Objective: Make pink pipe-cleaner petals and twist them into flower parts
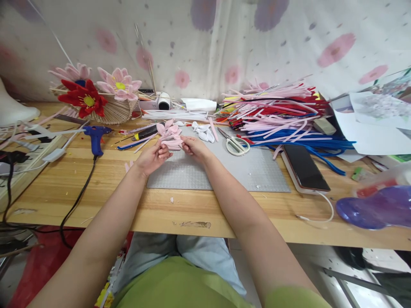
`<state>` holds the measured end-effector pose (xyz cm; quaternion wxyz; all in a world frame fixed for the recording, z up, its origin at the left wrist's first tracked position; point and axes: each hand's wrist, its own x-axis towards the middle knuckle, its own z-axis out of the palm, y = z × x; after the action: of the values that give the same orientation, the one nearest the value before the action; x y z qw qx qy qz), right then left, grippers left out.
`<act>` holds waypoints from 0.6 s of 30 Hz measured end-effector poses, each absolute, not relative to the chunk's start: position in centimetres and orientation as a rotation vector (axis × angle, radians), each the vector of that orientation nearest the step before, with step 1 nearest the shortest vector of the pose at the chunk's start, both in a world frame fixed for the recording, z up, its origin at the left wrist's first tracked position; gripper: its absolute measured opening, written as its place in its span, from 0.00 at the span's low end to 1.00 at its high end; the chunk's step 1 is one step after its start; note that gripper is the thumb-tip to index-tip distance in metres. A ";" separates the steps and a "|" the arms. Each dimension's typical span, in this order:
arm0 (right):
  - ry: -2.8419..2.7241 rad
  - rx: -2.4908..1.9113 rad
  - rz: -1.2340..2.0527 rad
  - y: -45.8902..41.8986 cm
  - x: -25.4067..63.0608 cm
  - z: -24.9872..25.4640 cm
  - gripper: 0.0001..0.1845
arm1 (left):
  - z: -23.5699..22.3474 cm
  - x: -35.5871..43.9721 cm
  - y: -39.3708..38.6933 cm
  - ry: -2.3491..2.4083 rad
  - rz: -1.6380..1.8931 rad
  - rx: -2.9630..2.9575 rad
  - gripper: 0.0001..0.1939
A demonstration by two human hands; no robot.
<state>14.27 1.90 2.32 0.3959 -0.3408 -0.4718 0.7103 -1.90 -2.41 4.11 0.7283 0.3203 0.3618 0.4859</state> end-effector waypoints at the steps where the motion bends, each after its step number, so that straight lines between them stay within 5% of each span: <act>1: -1.164 -0.852 1.799 1.9 14.2 2.3 0.22 | 4.0 -1.8 -2.4 0.775 1.077 0.665 0.17; 18: -0.950 -0.803 1.746 1.8 13.3 2.1 0.25 | 2.4 -0.5 -2.8 0.815 1.140 0.754 0.15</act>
<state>13.26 1.76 2.06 0.4784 -0.3288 -0.3891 0.7152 -0.50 -2.85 2.38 0.6999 0.3383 0.3660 0.5116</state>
